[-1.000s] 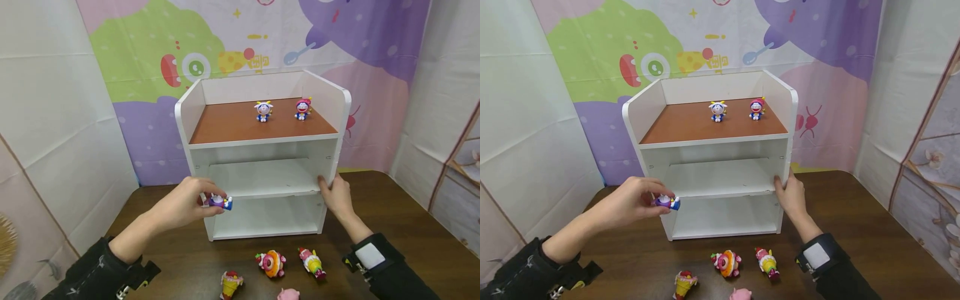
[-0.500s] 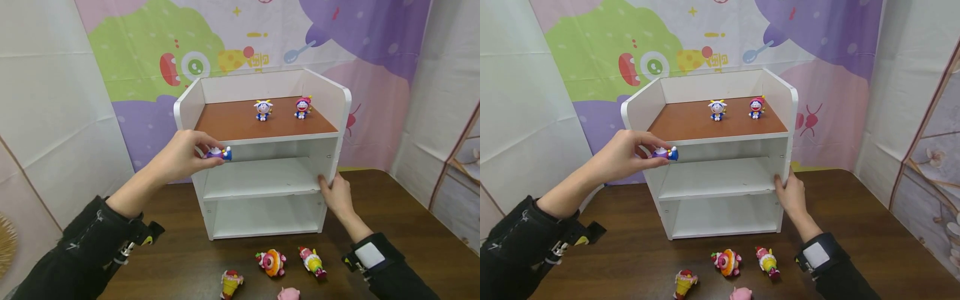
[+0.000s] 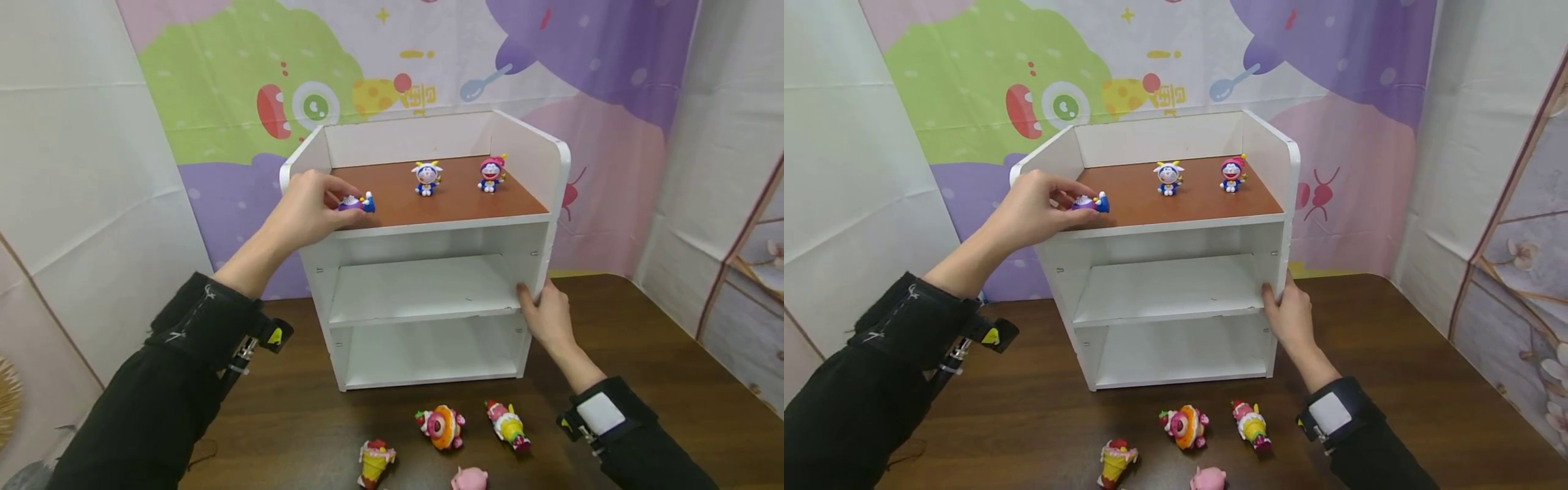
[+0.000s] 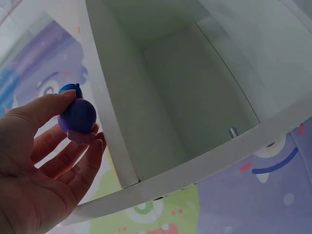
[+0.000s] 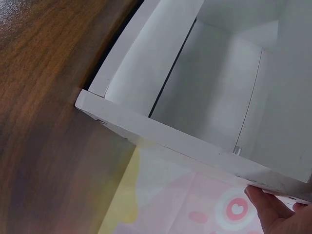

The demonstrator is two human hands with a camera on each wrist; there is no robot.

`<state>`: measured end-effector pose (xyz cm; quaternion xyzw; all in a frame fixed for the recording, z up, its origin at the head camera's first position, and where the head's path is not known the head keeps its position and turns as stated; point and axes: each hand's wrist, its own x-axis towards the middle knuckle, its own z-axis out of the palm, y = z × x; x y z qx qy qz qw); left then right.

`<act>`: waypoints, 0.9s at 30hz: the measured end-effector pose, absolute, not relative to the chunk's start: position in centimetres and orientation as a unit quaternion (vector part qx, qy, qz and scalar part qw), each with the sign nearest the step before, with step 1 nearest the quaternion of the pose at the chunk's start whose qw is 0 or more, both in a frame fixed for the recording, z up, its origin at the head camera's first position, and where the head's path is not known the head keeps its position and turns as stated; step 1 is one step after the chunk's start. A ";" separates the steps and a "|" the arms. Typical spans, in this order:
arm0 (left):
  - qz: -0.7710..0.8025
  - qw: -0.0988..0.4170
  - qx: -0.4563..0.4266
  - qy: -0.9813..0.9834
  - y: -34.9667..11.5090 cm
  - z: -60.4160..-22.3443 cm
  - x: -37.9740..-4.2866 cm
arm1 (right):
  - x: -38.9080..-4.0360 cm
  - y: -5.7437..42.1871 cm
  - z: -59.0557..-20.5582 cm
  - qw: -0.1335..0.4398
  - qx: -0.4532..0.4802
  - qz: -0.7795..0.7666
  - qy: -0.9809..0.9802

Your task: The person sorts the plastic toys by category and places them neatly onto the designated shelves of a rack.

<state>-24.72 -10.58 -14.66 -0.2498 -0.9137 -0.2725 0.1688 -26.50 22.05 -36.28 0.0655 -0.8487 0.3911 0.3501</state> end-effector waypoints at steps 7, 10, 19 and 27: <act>-0.268 0.172 -0.231 -0.919 -9.9 -14.5 -26.1 | -26.7 22.0 -36.3 0.351 0.063 0.388 -0.850; -0.261 0.175 -0.222 -0.923 -9.6 -14.4 -26.6 | -26.7 22.1 -36.3 0.351 0.060 0.388 -0.850; -0.237 0.163 -0.198 -0.937 -9.0 -14.6 -27.8 | -26.8 22.1 -36.5 0.357 0.062 0.384 -0.849; -0.210 0.147 -0.192 -0.948 -8.6 -14.7 -28.2 | -26.7 22.2 -36.5 0.353 0.057 0.382 -0.852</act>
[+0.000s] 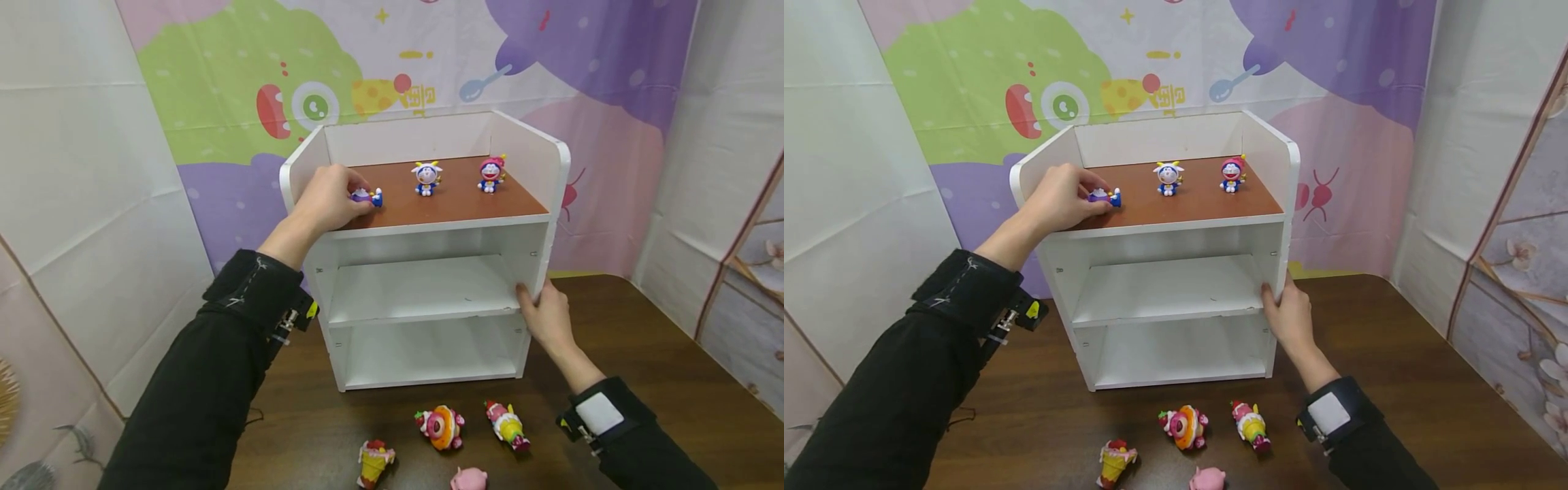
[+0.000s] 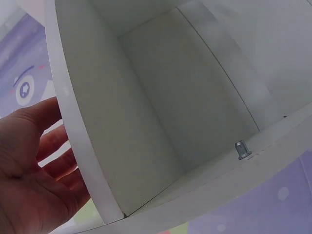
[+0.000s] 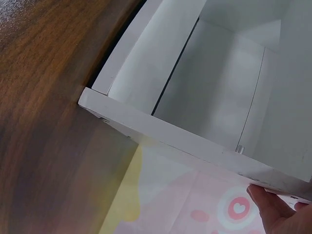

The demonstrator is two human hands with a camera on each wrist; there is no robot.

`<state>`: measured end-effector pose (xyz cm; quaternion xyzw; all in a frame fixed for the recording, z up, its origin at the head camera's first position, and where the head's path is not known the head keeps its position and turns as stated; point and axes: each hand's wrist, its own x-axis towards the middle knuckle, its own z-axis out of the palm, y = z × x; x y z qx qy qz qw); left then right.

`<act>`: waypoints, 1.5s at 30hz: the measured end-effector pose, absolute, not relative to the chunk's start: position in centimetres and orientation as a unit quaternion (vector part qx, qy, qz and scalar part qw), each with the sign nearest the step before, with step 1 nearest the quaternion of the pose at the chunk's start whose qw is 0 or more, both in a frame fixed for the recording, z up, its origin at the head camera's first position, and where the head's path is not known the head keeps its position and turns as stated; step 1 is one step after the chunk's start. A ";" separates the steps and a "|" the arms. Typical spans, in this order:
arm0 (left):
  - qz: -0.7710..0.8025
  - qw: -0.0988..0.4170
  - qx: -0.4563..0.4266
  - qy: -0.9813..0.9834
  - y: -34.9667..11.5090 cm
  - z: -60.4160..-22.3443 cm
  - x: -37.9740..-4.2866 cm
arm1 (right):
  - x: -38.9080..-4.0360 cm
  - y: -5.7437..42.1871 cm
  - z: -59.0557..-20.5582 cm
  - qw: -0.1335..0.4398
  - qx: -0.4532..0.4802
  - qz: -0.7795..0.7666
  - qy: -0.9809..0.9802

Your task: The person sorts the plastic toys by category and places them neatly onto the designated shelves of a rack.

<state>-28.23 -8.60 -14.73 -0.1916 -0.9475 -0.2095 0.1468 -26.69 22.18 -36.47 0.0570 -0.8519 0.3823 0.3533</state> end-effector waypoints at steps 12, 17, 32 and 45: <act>-0.214 0.140 -0.219 -0.942 -9.0 -15.0 -27.8 | -26.7 22.2 -36.4 0.356 0.049 0.383 -0.851; -0.219 0.135 -0.223 -0.940 -9.1 -15.1 -27.8 | -26.7 22.2 -36.6 0.353 0.054 0.385 -0.851; -0.244 0.189 -0.118 -0.944 -8.1 -15.1 -27.0 | -26.8 22.4 -36.9 0.353 0.062 0.388 -0.849; -0.276 0.203 -0.073 -0.937 -7.7 -15.7 -27.2 | -26.7 22.2 -36.7 0.352 0.062 0.392 -0.848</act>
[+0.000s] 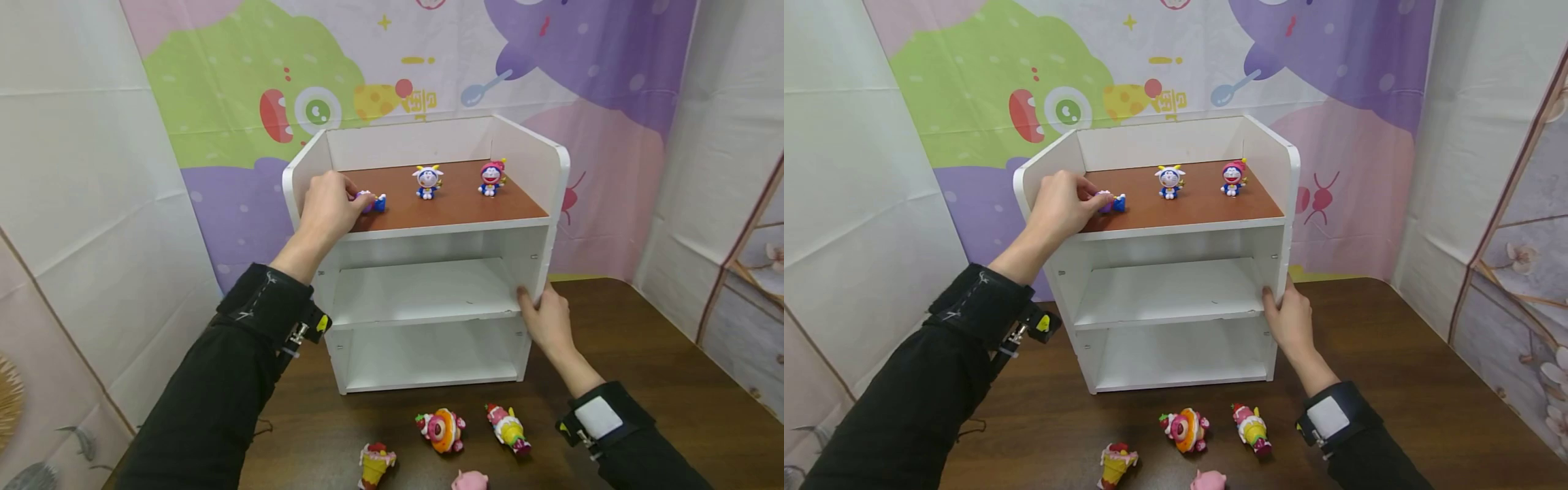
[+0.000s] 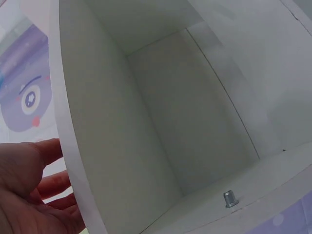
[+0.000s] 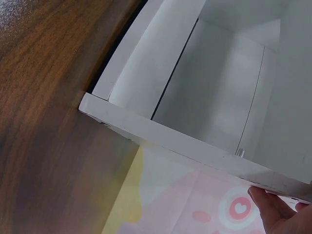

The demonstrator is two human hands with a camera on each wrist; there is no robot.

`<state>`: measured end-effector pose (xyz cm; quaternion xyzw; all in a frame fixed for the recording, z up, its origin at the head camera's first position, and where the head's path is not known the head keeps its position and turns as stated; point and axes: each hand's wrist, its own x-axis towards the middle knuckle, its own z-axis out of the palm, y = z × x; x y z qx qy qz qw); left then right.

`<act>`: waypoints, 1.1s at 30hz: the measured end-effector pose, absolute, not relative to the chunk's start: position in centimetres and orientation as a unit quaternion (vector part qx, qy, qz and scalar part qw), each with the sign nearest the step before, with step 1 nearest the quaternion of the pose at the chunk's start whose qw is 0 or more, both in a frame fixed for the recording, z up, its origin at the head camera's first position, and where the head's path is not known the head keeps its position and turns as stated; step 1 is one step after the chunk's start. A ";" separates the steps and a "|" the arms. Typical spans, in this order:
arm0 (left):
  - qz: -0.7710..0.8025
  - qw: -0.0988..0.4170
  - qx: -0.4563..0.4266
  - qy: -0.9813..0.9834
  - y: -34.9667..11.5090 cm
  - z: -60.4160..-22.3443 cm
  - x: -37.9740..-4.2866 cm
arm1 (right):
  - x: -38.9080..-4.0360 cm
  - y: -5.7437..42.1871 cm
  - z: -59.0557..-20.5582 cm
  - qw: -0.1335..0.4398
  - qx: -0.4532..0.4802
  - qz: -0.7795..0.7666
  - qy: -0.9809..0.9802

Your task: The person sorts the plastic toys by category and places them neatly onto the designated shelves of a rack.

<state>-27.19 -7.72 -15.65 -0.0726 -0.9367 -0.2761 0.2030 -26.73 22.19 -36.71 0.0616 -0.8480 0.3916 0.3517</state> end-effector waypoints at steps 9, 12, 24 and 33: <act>-0.294 0.210 -0.082 -0.929 -8.0 -15.3 -27.2 | -26.8 22.1 -36.7 0.354 0.067 0.390 -0.847; -0.289 0.215 -0.092 -0.928 -8.1 -15.1 -27.3 | -26.8 22.1 -36.8 0.356 0.069 0.390 -0.847; -0.170 0.254 -0.176 -0.936 -7.8 -15.0 -27.3 | -26.8 22.1 -36.9 0.360 0.066 0.390 -0.845; -0.106 0.287 -0.237 -0.922 -7.4 -15.7 -27.2 | -26.7 22.1 -36.7 0.361 0.063 0.390 -0.845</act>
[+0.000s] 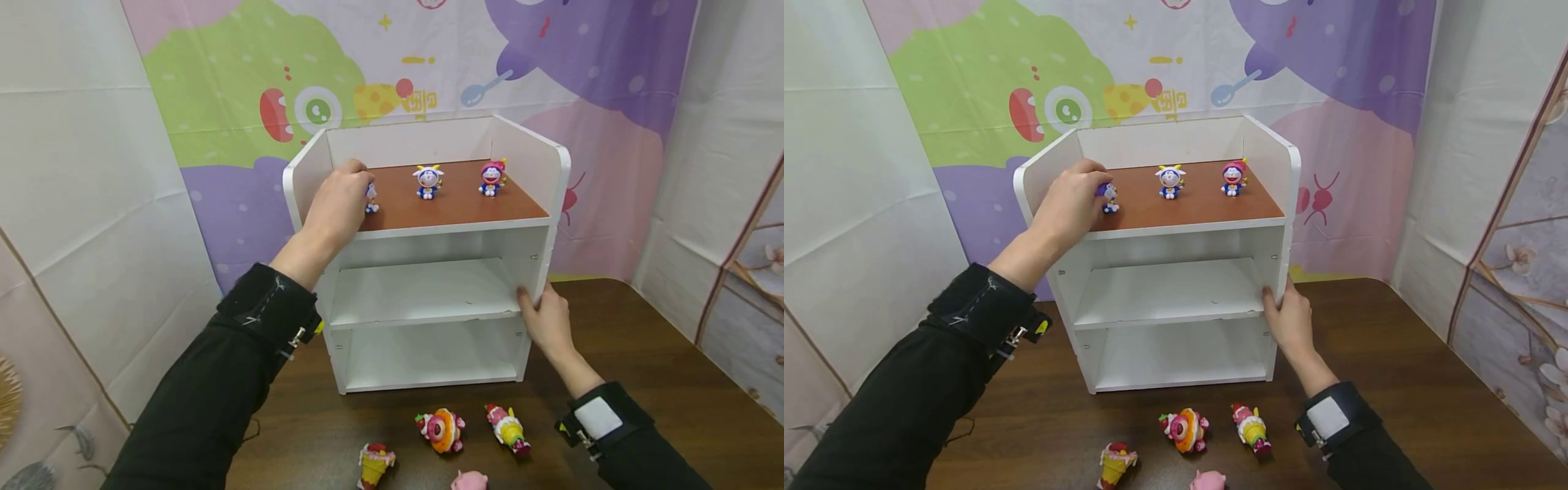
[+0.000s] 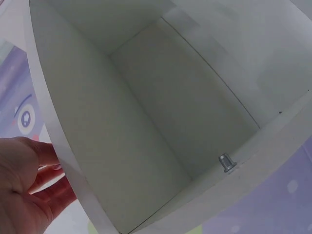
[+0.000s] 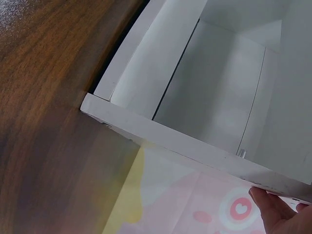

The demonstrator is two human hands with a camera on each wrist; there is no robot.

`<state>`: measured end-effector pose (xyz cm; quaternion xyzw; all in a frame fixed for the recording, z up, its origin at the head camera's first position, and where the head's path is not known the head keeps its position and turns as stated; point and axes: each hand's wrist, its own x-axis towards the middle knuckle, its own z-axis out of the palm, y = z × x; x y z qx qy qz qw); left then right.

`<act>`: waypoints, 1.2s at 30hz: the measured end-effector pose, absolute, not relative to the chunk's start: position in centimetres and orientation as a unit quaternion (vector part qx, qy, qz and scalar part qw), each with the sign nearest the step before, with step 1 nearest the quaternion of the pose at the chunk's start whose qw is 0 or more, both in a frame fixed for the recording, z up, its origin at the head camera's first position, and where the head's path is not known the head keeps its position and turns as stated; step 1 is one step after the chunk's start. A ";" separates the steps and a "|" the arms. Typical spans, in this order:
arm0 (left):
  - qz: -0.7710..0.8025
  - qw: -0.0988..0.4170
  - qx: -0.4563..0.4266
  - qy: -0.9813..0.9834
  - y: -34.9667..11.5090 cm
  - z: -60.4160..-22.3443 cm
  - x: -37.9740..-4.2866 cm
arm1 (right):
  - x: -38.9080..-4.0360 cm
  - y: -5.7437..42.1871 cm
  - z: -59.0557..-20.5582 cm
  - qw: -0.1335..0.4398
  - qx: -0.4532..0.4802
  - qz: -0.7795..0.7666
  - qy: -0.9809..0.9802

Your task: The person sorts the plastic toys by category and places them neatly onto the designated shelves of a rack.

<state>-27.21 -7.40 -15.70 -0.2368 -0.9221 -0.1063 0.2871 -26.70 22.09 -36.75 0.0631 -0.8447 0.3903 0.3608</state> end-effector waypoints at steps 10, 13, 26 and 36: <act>-0.100 0.275 -0.233 -0.927 -7.3 -15.5 -26.9 | -26.7 22.2 -36.5 0.363 0.060 0.391 -0.844; -0.125 0.277 -0.214 -0.928 -7.3 -15.5 -27.0 | -26.6 22.2 -36.5 0.363 0.058 0.391 -0.844; -0.202 0.250 -0.086 -0.943 -6.7 -16.0 -28.0 | -26.6 22.1 -36.9 0.357 0.052 0.394 -0.845; -0.257 0.259 -0.095 -0.926 -6.6 -15.9 -28.3 | -26.7 22.0 -36.8 0.360 0.053 0.395 -0.844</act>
